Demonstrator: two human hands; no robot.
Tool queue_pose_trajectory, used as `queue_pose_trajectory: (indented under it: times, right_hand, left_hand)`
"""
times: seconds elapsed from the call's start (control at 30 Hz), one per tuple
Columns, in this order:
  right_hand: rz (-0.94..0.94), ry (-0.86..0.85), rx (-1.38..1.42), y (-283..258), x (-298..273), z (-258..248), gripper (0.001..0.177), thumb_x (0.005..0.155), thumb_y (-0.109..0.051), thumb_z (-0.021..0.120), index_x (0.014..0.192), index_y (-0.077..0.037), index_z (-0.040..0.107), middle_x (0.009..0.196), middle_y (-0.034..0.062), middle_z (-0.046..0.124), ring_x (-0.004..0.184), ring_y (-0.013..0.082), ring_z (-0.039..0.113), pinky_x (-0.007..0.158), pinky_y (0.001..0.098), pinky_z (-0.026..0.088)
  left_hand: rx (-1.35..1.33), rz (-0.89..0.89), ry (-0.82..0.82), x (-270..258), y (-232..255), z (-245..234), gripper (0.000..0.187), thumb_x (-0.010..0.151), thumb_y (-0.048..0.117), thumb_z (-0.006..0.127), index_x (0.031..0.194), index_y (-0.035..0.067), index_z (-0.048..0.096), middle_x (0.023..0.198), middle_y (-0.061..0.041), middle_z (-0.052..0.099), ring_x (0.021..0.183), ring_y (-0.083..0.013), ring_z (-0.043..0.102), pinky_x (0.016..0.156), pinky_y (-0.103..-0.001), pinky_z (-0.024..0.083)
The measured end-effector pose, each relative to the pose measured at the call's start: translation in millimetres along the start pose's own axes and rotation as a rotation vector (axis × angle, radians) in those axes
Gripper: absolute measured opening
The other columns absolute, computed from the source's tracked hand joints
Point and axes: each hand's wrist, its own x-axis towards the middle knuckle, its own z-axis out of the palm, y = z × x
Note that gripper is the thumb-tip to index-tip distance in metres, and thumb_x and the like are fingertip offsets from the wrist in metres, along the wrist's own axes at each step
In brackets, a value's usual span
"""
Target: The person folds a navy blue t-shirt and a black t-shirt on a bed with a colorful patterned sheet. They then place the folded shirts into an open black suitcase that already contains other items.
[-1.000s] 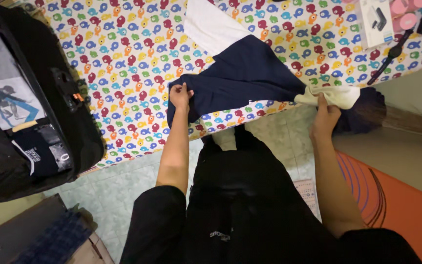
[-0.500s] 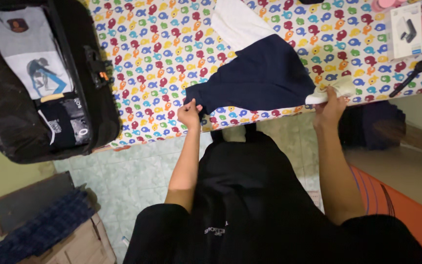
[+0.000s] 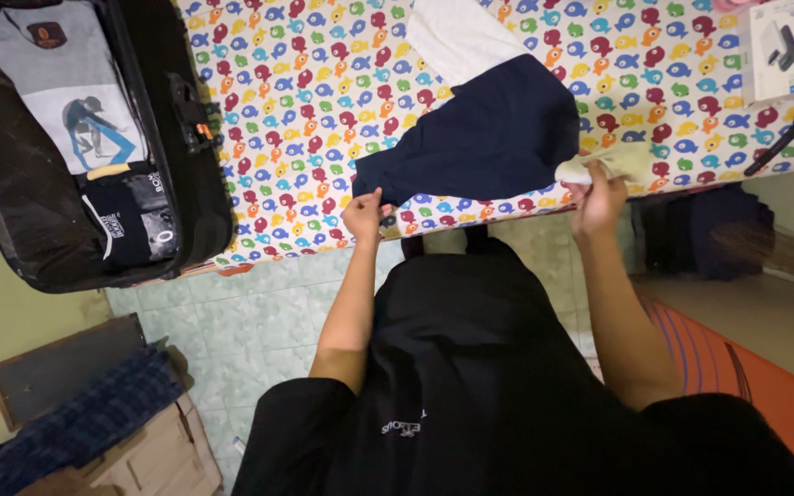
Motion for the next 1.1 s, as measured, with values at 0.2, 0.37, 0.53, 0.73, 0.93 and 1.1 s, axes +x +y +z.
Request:
queue_pose_trajectory:
  times: [0.2, 0.37, 0.53, 0.73, 0.93, 1.1]
  right_hand:
    - [0.035, 0.074, -0.008, -7, -8, 9, 0.031, 0.100, -0.016, 0.064, 0.128, -0.005, 0.057, 0.116, 0.0067, 0.068, 0.103, 0.0202, 0.072, 0.085, 0.0396, 0.065]
    - [-0.006, 0.164, -0.151, 0, -6, -6, 0.030, 0.099, -0.016, 0.068, 0.125, -0.004, 0.058, 0.112, 0.0064, 0.067, 0.098, 0.0176, 0.069, 0.077, 0.0365, 0.062]
    - [-0.330, 0.119, -0.409, 24, 9, -40, 0.028, 0.106, -0.017, 0.072, 0.125, 0.000, 0.061, 0.115, 0.0063, 0.068, 0.097, 0.0143, 0.068, 0.080, 0.0296, 0.060]
    - [-0.062, 0.102, -0.194, 10, 10, -31, 0.028, 0.111, -0.020, 0.069, 0.121, 0.006, 0.066, 0.108, 0.0078, 0.070, 0.090, 0.0143, 0.067, 0.077, 0.0289, 0.057]
    - [0.113, 0.077, 0.162, -20, -5, 7, 0.023, 0.095, -0.013, 0.062, 0.117, -0.009, 0.060, 0.112, 0.0077, 0.072, 0.099, 0.0209, 0.074, 0.086, 0.0393, 0.063]
    - [0.243, 0.044, 0.587, 11, 25, -43, 0.017, 0.095, 0.002, 0.061, 0.112, 0.000, 0.061, 0.114, 0.0128, 0.069, 0.110, 0.0275, 0.070, 0.107, 0.0458, 0.058]
  left_hand:
    - [-0.007, -0.378, 0.022, 24, -11, 4, 0.049, 0.085, 0.032, 0.085, 0.075, -0.011, 0.064, 0.074, -0.020, 0.069, 0.055, -0.0245, 0.070, 0.056, -0.035, 0.065]
    - [-0.059, -0.399, -0.041, 25, -20, 13, 0.040, 0.085, 0.022, 0.087, 0.085, -0.011, 0.065, 0.081, -0.021, 0.070, 0.063, -0.0271, 0.070, 0.059, -0.035, 0.061]
    - [-0.361, -0.515, -0.052, 32, -14, 16, 0.018, 0.084, 0.008, 0.079, 0.093, -0.006, 0.072, 0.093, -0.017, 0.072, 0.077, -0.0256, 0.076, 0.070, -0.036, 0.068]
    - [-0.177, -0.307, 0.071, 25, -11, 25, 0.046, 0.083, 0.009, 0.084, 0.117, -0.005, 0.056, 0.093, -0.016, 0.067, 0.075, -0.0273, 0.069, 0.063, -0.038, 0.062]
    - [-0.051, -0.319, -0.086, 20, -11, 41, 0.070, 0.084, 0.009, 0.084, 0.132, 0.008, 0.034, 0.101, -0.017, 0.064, 0.079, -0.0241, 0.071, 0.066, -0.036, 0.061]
    - [-0.287, -0.336, -0.085, 16, -1, 34, 0.049, 0.095, 0.006, 0.071, 0.131, 0.007, 0.038, 0.102, -0.018, 0.061, 0.081, -0.0292, 0.069, 0.066, -0.037, 0.061]
